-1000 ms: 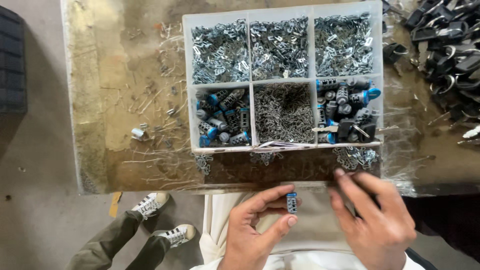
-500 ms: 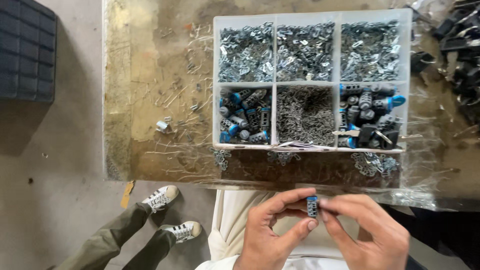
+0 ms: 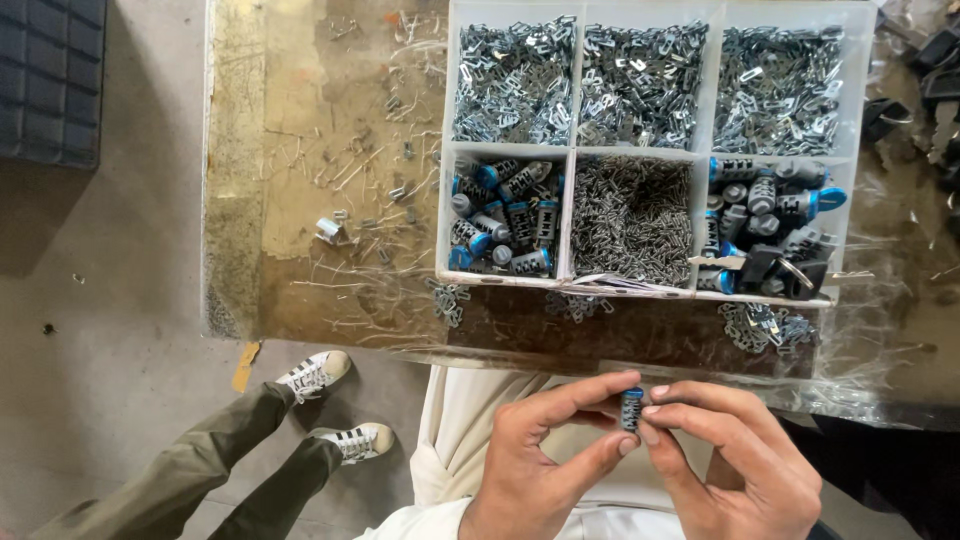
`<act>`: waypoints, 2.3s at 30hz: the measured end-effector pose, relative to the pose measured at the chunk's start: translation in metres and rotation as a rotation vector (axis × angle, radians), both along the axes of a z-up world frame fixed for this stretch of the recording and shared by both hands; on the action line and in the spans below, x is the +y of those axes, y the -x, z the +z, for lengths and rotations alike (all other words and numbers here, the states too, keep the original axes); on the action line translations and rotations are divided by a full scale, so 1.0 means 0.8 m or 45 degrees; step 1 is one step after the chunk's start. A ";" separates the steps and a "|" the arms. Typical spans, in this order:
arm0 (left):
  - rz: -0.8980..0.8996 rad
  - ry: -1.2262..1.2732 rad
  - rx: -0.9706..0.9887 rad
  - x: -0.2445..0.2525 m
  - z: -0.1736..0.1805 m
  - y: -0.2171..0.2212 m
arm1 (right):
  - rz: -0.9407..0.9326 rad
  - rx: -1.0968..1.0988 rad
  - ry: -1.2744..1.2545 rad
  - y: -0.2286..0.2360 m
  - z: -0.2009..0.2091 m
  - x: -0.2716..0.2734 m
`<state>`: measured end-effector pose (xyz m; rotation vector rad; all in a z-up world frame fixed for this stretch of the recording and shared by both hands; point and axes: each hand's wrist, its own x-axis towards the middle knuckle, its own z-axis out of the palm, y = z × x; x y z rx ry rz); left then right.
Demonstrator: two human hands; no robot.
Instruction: The person repeatedly picks small metal key blanks from a compartmentalized tray and attaches them to blue cylindrical key bodies. They handle each unit one at a time, aligning and pressing the parts together, then placing the assembled units back into the tray.
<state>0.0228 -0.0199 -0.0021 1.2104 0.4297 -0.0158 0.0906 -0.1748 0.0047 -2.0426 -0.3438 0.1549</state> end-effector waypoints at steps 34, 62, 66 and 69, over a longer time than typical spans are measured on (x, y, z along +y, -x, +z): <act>0.124 0.072 0.029 0.003 -0.001 0.010 | 0.094 -0.233 0.206 -0.002 0.002 0.016; 0.084 0.096 -0.024 0.018 0.004 0.017 | 0.329 -0.259 0.473 -0.028 0.040 -0.038; 0.072 0.120 -0.044 0.020 0.003 0.021 | 0.288 -0.253 0.521 -0.028 0.018 -0.057; 0.066 0.160 -0.035 0.018 0.004 0.022 | 0.274 -0.233 0.532 -0.028 0.011 -0.066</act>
